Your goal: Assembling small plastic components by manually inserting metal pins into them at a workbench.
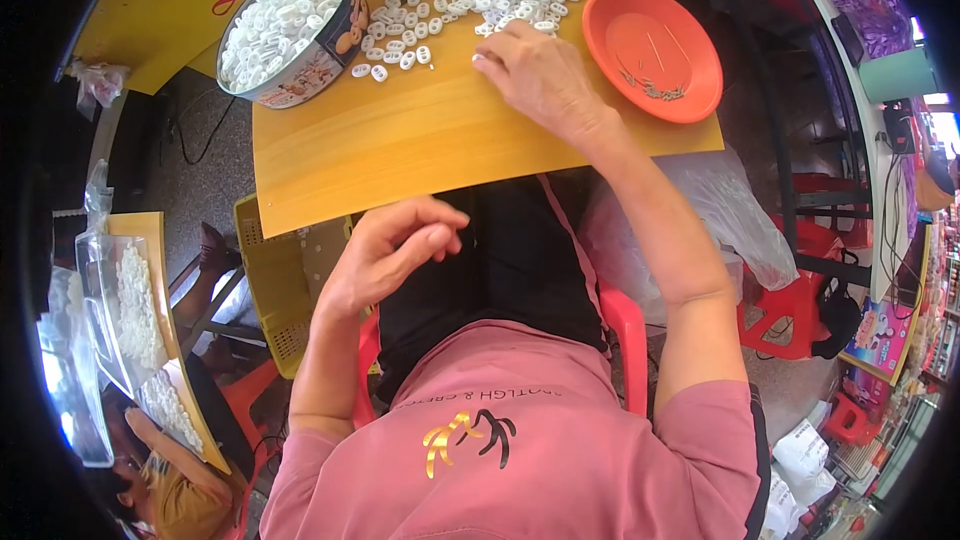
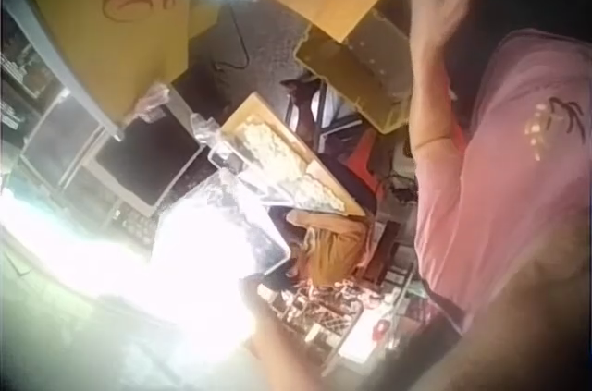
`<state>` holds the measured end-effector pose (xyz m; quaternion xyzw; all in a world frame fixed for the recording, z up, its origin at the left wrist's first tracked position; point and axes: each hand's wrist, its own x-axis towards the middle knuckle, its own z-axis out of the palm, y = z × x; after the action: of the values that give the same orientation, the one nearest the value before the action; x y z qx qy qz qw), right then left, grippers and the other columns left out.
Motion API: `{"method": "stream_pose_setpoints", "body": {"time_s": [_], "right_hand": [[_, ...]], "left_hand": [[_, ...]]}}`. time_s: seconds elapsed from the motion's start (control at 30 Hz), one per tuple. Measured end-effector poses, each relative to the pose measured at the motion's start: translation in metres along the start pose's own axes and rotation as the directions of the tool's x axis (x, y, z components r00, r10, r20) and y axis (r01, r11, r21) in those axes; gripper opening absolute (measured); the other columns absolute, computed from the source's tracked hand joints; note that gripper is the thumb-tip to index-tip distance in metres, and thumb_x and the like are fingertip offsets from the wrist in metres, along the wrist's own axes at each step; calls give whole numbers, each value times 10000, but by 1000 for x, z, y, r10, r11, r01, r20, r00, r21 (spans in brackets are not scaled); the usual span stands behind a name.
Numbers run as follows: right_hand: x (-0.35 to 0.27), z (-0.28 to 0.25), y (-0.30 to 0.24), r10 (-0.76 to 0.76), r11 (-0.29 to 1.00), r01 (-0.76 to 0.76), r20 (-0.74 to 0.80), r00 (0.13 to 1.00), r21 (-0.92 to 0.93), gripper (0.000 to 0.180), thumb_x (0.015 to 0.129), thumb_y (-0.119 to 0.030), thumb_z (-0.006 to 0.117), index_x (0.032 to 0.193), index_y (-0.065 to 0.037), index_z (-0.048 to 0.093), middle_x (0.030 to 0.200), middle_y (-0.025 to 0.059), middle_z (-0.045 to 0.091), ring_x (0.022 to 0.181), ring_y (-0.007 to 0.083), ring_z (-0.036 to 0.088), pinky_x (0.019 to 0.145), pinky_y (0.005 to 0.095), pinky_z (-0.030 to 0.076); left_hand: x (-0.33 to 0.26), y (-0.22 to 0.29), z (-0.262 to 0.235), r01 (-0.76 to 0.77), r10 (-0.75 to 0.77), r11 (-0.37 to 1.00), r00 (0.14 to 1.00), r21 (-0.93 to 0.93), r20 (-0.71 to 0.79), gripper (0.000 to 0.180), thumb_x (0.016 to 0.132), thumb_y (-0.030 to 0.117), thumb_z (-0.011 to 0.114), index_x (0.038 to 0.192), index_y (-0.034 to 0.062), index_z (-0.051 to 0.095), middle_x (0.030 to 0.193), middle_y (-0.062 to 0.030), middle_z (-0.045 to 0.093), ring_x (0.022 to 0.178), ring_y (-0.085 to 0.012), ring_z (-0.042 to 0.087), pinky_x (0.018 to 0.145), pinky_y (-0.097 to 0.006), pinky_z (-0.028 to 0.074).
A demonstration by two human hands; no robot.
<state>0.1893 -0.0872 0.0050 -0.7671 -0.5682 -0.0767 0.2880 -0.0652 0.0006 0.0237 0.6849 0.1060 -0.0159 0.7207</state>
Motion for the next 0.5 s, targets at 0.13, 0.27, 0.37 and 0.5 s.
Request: {"method": "stream_pose_setpoints", "body": {"time_s": [0.13, 0.27, 0.37, 0.5], "right_hand": [[-3, 9, -12, -3, 999, 4, -4, 1000, 46, 137, 874, -172, 668, 924, -45, 671, 896, 95, 647, 764, 289, 650, 663, 384, 520], [-3, 8, -20, -9, 997, 9, 0, 1000, 79, 120, 874, -167, 646, 918, -58, 664, 861, 98, 631, 753, 304, 651, 660, 396, 524], [-5, 4, -20, 35, 997, -39, 56, 998, 72, 120, 868, -146, 654, 930, -45, 664, 873, 98, 634, 774, 288, 652, 674, 379, 522], [-7, -5, -13, 40, 996, -46, 81, 996, 82, 125, 881, -172, 627, 911, -61, 677, 863, 114, 631, 793, 319, 651, 691, 415, 529]], "left_hand": [[26, -2, 12, -86, 71, 991, 988, -105, -134, 207, 982, 156, 559, 1083, -4, 642, 840, -20, 643, 745, -77, 565, 676, -219, 472], [45, -6, 12, -150, 137, 988, 955, -29, -261, 189, 974, 135, 568, 1076, -5, 645, 802, -20, 642, 725, -79, 570, 660, -221, 471], [63, -8, 6, -245, 311, 945, 874, 215, -373, 152, 940, 72, 596, 1057, -12, 646, 770, -47, 649, 683, -85, 589, 622, -238, 471], [86, -8, 4, -248, 314, 947, 847, 203, -430, 146, 939, 69, 594, 1048, -12, 647, 764, -50, 653, 671, -91, 595, 615, -240, 469]]}}
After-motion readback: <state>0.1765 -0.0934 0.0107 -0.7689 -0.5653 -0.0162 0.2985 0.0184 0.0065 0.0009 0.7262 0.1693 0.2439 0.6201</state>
